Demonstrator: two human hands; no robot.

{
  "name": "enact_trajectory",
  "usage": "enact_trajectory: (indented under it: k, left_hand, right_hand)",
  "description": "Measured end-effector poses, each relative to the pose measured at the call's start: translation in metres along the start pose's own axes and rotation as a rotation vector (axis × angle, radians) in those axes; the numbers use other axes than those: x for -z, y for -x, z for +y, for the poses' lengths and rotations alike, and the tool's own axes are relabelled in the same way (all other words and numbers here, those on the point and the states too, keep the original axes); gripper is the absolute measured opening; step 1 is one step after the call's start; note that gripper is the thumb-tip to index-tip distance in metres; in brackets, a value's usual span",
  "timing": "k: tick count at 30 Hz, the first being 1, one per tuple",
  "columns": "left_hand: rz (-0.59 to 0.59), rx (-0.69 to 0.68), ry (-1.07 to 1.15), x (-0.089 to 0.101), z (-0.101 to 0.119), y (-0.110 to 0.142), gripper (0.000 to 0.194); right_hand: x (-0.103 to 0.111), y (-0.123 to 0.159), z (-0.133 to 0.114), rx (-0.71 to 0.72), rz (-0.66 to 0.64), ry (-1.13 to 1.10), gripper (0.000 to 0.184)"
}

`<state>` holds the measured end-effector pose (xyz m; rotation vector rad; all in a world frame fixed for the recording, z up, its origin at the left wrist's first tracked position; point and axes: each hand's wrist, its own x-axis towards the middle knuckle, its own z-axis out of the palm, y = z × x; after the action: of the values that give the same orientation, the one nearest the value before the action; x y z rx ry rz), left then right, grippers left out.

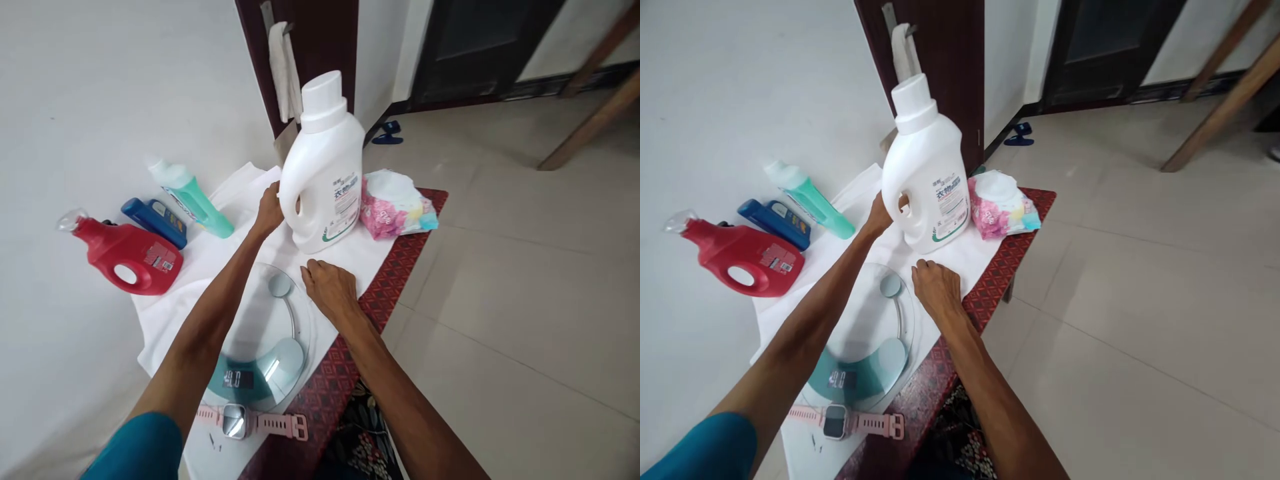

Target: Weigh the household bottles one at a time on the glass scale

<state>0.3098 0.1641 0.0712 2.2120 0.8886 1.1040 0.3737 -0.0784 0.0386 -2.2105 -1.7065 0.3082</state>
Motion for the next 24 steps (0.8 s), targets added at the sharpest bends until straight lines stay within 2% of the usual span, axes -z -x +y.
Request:
enact_trajectory:
  k: [2,5,6,8,9,11,13,19,21,24]
  left_hand:
    - [0.14,-0.027,-0.07,0.026,0.006,0.018,0.061]
    - [0.543,-0.093,-0.261,0.075,0.012,0.041,0.079]
    - [0.66,-0.073,-0.317,0.091,0.011,0.045,0.084]
    - [0.812,0.069,-0.374,0.118,0.004,0.047,0.087]
    - [0.839,0.17,-0.368,0.127,-0.001,0.045,0.083]
    - [0.807,0.348,-0.289,0.138,-0.014,0.038,0.061]
    - [0.729,0.418,-0.181,0.14,-0.028,0.026,0.04]
    - [0.638,0.358,0.222,0.132,-0.051,-0.006,0.048]
    - [0.674,0.342,0.255,0.133,-0.053,-0.007,0.05]
    - [0.802,0.338,0.195,0.144,-0.051,0.004,0.053]
  right_hand:
    - [-0.001,0.0,0.0,0.01,0.014,0.004,0.037]
    - [-0.003,-0.001,0.001,0.016,0.025,0.007,0.036]
    - [-0.004,-0.001,0.001,0.014,0.026,0.01,0.036]
    - [-0.005,-0.001,0.001,0.007,0.023,0.022,0.037]
    - [-0.005,-0.002,0.0,0.003,0.019,0.028,0.038]
    - [-0.006,-0.002,0.0,-0.001,0.014,0.04,0.038]
    - [-0.006,-0.002,-0.001,-0.001,0.015,0.048,0.038]
    - [-0.007,-0.003,-0.003,-0.031,0.015,0.071,0.036]
    - [-0.007,-0.003,-0.004,-0.046,0.009,0.077,0.037]
    - [-0.007,-0.004,-0.005,-0.062,0.001,0.081,0.036]
